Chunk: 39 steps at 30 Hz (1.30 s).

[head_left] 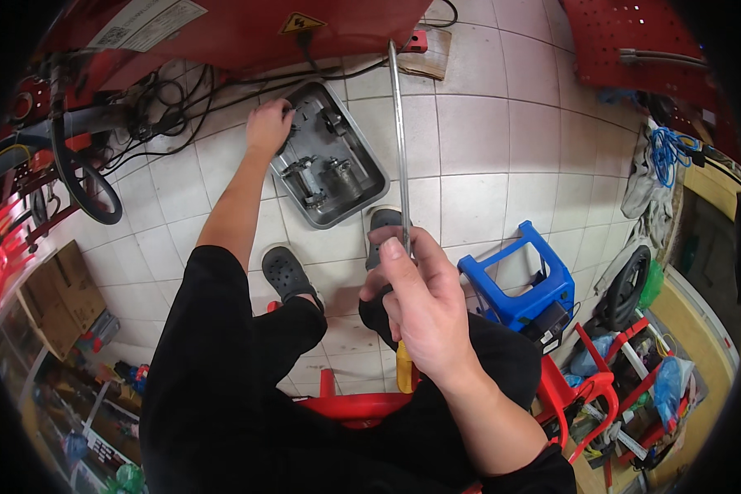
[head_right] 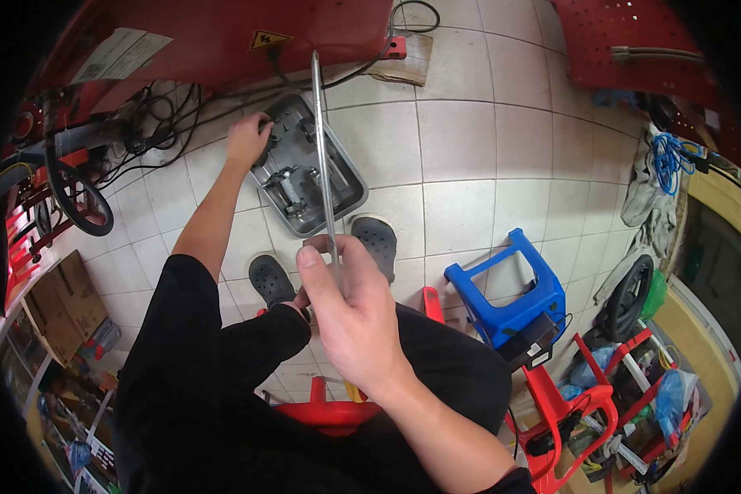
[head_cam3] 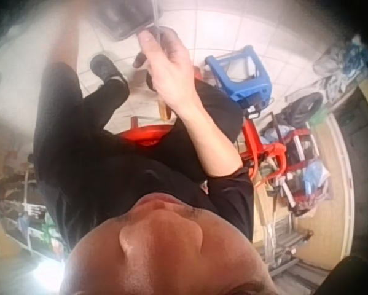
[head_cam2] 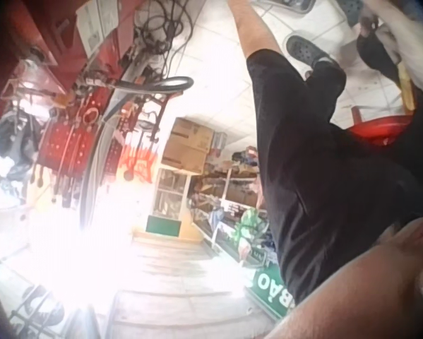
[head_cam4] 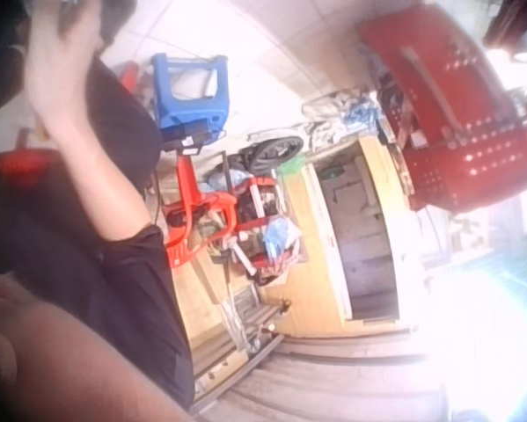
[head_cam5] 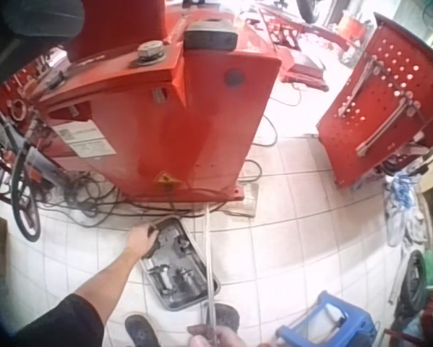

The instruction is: The person is sitting on a stool in a workshop, using a screwdriver to disassemble a mechanical part held over a metal tray. They remove screws and separate components, placing them into the tray.

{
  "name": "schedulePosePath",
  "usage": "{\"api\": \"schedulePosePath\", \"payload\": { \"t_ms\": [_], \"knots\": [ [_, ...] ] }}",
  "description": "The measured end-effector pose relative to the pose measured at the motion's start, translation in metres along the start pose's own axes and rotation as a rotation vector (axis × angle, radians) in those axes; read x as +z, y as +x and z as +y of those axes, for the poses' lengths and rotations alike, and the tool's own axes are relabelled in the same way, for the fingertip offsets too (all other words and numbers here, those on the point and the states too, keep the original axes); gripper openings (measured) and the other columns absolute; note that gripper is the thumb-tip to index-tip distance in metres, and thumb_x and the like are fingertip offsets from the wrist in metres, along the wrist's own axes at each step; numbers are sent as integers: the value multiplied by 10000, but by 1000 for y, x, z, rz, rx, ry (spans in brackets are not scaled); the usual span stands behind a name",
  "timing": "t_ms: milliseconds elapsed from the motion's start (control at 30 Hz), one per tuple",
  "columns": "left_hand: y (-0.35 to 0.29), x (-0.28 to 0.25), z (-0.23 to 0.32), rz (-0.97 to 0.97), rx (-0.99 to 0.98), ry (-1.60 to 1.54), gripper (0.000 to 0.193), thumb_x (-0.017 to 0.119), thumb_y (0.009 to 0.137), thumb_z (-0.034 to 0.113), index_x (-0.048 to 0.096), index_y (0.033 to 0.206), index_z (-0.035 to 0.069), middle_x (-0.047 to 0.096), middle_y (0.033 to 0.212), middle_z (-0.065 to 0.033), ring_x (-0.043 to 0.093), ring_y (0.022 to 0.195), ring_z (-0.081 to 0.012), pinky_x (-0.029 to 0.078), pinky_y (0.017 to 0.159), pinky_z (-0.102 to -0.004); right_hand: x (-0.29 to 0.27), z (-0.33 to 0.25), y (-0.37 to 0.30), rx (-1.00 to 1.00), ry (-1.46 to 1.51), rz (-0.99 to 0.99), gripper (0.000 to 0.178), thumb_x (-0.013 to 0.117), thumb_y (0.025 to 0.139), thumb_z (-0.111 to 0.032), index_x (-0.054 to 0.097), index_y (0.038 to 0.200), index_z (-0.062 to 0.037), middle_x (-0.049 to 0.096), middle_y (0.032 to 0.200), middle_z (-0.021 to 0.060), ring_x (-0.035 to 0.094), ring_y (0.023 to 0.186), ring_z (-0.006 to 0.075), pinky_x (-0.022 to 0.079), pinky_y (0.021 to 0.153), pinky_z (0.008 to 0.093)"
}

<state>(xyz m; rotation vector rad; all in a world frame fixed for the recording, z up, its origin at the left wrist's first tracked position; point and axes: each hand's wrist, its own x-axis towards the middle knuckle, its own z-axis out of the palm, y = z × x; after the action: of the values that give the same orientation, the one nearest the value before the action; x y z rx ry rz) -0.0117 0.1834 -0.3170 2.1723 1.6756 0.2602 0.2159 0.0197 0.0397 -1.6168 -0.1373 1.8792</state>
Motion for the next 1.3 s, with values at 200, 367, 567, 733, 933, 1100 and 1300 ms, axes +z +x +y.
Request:
{"api": "schedulePosePath", "payload": {
  "t_ms": [200, 367, 567, 733, 933, 1100, 1300],
  "knots": [
    [-3, -12, -15, 116, -280, -330, 219, 614, 793, 212, 665, 942, 60, 677, 908, -165, 650, 877, -323, 507, 785, -401, 3, 9, 2, -113, -4, 23, 340, 526, 952, -282, 509, 1074, 35, 544, 750, 53, 549, 684, 99, 438, 637, 239],
    [-4, -9, -11, 121, -303, -330, 225, 593, 783, 181, 666, 960, 63, 672, 898, -171, 642, 870, -342, 501, 787, -406, 7, 11, 2, -106, -6, 45, 337, 520, 955, -278, 511, 1073, 37, 539, 716, 37, 539, 666, 92, 432, 624, 238],
    [-7, 2, 14, 72, -201, -386, 224, 566, 791, 173, 665, 959, 64, 668, 891, -164, 648, 802, -317, 507, 732, -375, 2, 11, 2, -69, 27, 51, 316, 508, 961, -278, 521, 1075, 16, 510, 661, 0, 454, 564, 37, 346, 511, 208],
    [-22, 13, 40, -68, -14, -88, 153, 621, 774, 151, 653, 912, 91, 671, 867, -116, 617, 854, -301, 492, 766, -386, 4, 10, 1, -47, -11, 55, 307, 505, 960, -270, 527, 1081, 11, 495, 654, -11, 439, 552, 30, 324, 491, 208],
    [-10, 22, 46, -109, 72, 306, 151, 587, 758, 100, 636, 899, 123, 658, 861, -69, 584, 904, -248, 448, 770, -401, 3, 15, 0, -57, -26, 39, 319, 505, 961, -265, 519, 1102, 21, 520, 718, 19, 520, 642, 70, 385, 564, 218],
    [-7, 32, 60, -38, 126, 258, 444, 675, 683, 87, 567, 1111, 136, 593, 1076, -61, 552, 1010, -250, 415, 844, -412, 6, 14, 2, -85, -9, 18, 335, 487, 967, -276, 503, 1110, 27, 541, 804, 58, 456, 599, 74, 384, 559, 223],
    [-18, 33, 55, -80, 333, 172, 482, 682, 650, 44, 537, 1101, 135, 584, 1054, -54, 543, 1054, -257, 387, 894, -396, 7, 11, 4, -73, 25, 25, 327, 512, 960, -255, 504, 1088, 46, 546, 853, 51, 554, 705, 104, 448, 650, 249]
  ]
}}
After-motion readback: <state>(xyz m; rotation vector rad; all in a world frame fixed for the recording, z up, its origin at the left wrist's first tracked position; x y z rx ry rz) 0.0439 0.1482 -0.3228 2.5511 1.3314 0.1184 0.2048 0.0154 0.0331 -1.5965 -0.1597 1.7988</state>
